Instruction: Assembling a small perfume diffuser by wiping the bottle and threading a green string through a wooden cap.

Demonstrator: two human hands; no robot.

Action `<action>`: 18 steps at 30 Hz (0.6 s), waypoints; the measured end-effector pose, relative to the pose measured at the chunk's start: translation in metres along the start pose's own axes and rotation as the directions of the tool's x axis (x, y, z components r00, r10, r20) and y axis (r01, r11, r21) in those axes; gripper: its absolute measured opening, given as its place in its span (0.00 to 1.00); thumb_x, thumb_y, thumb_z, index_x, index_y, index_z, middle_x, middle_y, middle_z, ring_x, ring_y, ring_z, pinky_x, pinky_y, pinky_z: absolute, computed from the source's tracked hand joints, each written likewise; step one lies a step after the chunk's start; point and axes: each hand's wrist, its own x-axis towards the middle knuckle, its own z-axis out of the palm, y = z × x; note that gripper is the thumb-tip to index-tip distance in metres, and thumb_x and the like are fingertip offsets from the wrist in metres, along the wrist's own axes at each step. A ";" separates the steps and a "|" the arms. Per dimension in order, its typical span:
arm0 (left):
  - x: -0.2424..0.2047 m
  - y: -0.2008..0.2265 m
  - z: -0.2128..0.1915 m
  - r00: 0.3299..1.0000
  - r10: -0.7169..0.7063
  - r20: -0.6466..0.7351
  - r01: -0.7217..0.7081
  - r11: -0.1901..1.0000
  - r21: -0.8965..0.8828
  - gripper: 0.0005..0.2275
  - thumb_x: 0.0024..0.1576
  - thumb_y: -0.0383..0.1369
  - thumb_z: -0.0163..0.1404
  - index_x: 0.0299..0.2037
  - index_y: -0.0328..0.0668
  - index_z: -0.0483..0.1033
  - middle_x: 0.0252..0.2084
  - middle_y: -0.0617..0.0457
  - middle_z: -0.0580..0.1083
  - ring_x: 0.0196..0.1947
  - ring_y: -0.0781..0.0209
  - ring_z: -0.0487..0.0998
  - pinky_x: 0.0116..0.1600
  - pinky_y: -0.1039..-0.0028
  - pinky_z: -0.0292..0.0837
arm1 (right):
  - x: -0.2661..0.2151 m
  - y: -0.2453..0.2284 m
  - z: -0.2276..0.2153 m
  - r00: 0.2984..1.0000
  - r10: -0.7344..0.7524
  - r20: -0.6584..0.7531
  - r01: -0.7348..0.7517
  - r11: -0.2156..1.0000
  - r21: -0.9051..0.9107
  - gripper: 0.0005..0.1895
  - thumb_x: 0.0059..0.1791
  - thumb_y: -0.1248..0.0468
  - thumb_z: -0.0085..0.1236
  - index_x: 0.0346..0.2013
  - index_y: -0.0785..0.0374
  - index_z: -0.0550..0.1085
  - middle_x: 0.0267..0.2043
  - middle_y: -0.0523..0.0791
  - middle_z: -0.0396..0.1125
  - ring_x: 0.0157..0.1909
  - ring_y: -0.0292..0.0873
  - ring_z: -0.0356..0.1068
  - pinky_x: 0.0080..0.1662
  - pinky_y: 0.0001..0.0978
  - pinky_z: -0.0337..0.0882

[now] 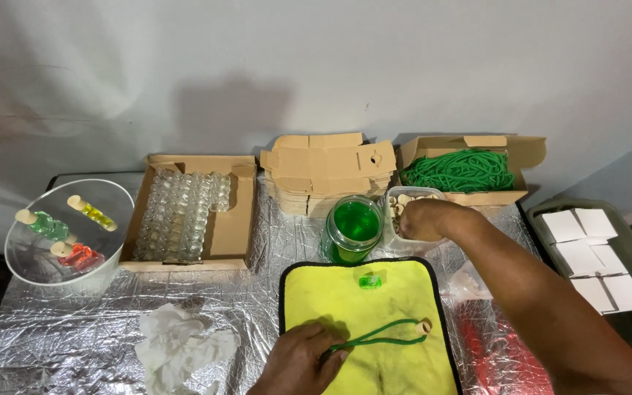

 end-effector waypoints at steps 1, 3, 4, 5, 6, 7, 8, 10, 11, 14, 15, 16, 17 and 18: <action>-0.001 -0.001 0.001 1.000 0.003 -0.002 -0.003 1.000 0.000 0.09 0.60 0.36 0.57 0.47 0.43 0.82 0.41 0.51 0.79 0.39 0.51 0.82 0.42 0.64 0.79 | 0.002 0.001 0.001 1.000 0.001 -0.003 -0.001 1.000 -0.001 0.15 0.54 0.62 0.45 0.34 0.57 0.81 0.36 0.42 0.75 0.36 0.40 0.71 0.39 0.34 0.69; -0.002 -0.002 0.003 1.000 0.002 -0.020 -0.001 0.999 0.051 0.09 0.59 0.37 0.58 0.44 0.43 0.82 0.39 0.50 0.79 0.36 0.51 0.82 0.39 0.64 0.78 | 0.005 0.004 0.003 1.000 -0.005 -0.004 0.005 1.000 0.019 0.14 0.53 0.64 0.45 0.29 0.57 0.78 0.29 0.42 0.69 0.30 0.40 0.64 0.33 0.34 0.63; -0.001 -0.003 0.003 1.000 0.007 -0.020 -0.006 0.999 0.051 0.09 0.59 0.37 0.58 0.44 0.43 0.82 0.39 0.50 0.79 0.36 0.51 0.82 0.39 0.64 0.78 | 0.004 0.003 0.002 1.000 -0.003 -0.009 0.003 1.000 0.019 0.14 0.53 0.64 0.45 0.29 0.57 0.78 0.29 0.42 0.69 0.30 0.40 0.64 0.33 0.34 0.63; -0.001 -0.003 0.003 1.000 0.014 -0.018 -0.013 0.999 0.037 0.09 0.59 0.37 0.58 0.44 0.42 0.82 0.39 0.50 0.79 0.36 0.51 0.81 0.39 0.64 0.78 | 0.003 0.002 0.001 1.000 0.007 -0.001 -0.007 1.000 -0.003 0.14 0.53 0.64 0.44 0.32 0.57 0.79 0.32 0.42 0.71 0.33 0.40 0.67 0.35 0.34 0.65; -0.001 -0.003 0.003 1.000 0.020 -0.016 -0.020 1.000 0.023 0.09 0.59 0.36 0.57 0.44 0.41 0.81 0.39 0.50 0.79 0.36 0.50 0.81 0.39 0.63 0.78 | 0.003 0.001 0.000 1.000 0.017 0.007 -0.017 1.000 -0.026 0.15 0.53 0.64 0.43 0.34 0.56 0.81 0.36 0.43 0.74 0.35 0.41 0.70 0.36 0.34 0.67; -0.001 -0.003 0.003 1.000 0.021 -0.016 -0.020 0.999 0.025 0.09 0.59 0.36 0.57 0.44 0.41 0.81 0.39 0.50 0.79 0.36 0.50 0.81 0.39 0.63 0.78 | 0.003 0.001 0.001 1.000 0.016 0.006 -0.016 1.000 -0.026 0.15 0.53 0.64 0.43 0.34 0.56 0.81 0.36 0.43 0.74 0.35 0.41 0.70 0.36 0.34 0.67; -0.001 -0.003 0.002 1.000 0.018 -0.016 -0.017 1.000 0.024 0.09 0.59 0.36 0.57 0.44 0.42 0.81 0.40 0.50 0.80 0.37 0.51 0.82 0.40 0.63 0.79 | 0.004 0.002 0.001 1.000 0.006 0.004 -0.006 1.000 -0.027 0.14 0.53 0.64 0.43 0.32 0.57 0.79 0.33 0.42 0.72 0.33 0.40 0.67 0.35 0.34 0.65; 0.000 -0.001 0.001 1.000 0.015 -0.020 -0.015 1.000 0.023 0.09 0.59 0.37 0.57 0.44 0.43 0.81 0.41 0.50 0.80 0.38 0.51 0.82 0.40 0.63 0.79 | 0.008 0.003 0.003 1.000 -0.004 0.000 0.004 0.999 -0.033 0.14 0.53 0.65 0.43 0.29 0.58 0.77 0.30 0.42 0.70 0.31 0.40 0.65 0.34 0.34 0.64; 0.001 0.001 0.001 1.000 0.023 -0.018 -0.023 0.999 0.031 0.09 0.61 0.37 0.55 0.44 0.42 0.81 0.42 0.49 0.81 0.39 0.51 0.83 0.42 0.62 0.80 | 0.011 0.004 0.003 1.000 0.008 0.009 -0.007 0.998 -0.066 0.13 0.51 0.66 0.44 0.32 0.58 0.79 0.31 0.43 0.71 0.32 0.40 0.66 0.34 0.34 0.65; 0.000 -0.001 0.002 0.999 0.039 -0.028 -0.038 0.998 0.041 0.10 0.61 0.38 0.55 0.44 0.42 0.82 0.41 0.48 0.81 0.39 0.51 0.83 0.42 0.62 0.81 | 0.017 0.005 0.003 0.999 0.030 0.025 -0.027 0.993 -0.119 0.14 0.50 0.66 0.45 0.37 0.56 0.81 0.34 0.42 0.72 0.34 0.41 0.68 0.34 0.34 0.66; 0.000 -0.003 0.003 0.998 0.047 -0.036 -0.045 0.998 0.044 0.10 0.60 0.38 0.56 0.44 0.42 0.82 0.41 0.48 0.80 0.38 0.50 0.83 0.40 0.63 0.80 | 0.018 0.005 0.003 0.999 0.038 0.034 -0.033 0.990 -0.134 0.15 0.51 0.65 0.45 0.39 0.55 0.82 0.36 0.42 0.73 0.35 0.41 0.69 0.34 0.33 0.66; -0.001 -0.005 0.004 0.998 0.047 -0.034 -0.046 0.998 0.044 0.10 0.60 0.38 0.56 0.44 0.42 0.82 0.41 0.48 0.80 0.38 0.50 0.83 0.40 0.63 0.80 | 0.015 0.004 0.003 0.999 0.038 0.034 -0.034 0.991 -0.133 0.15 0.51 0.65 0.45 0.39 0.55 0.82 0.36 0.42 0.73 0.35 0.41 0.69 0.34 0.33 0.66; -0.002 -0.006 0.005 0.999 0.041 -0.025 -0.040 0.998 0.048 0.10 0.60 0.38 0.56 0.44 0.43 0.82 0.41 0.48 0.80 0.38 0.50 0.83 0.41 0.63 0.80 | 0.012 0.003 0.002 0.999 0.036 0.022 -0.033 0.993 -0.110 0.14 0.51 0.65 0.45 0.38 0.54 0.82 0.36 0.41 0.74 0.35 0.40 0.70 0.35 0.33 0.67; -0.002 -0.008 0.006 0.999 0.035 -0.016 -0.034 0.998 0.051 0.10 0.60 0.38 0.56 0.45 0.43 0.82 0.41 0.48 0.80 0.38 0.50 0.82 0.42 0.63 0.79 | 0.009 0.002 0.001 0.999 0.033 0.010 -0.032 0.996 -0.087 0.14 0.52 0.65 0.46 0.37 0.54 0.81 0.37 0.41 0.75 0.36 0.40 0.70 0.36 0.33 0.67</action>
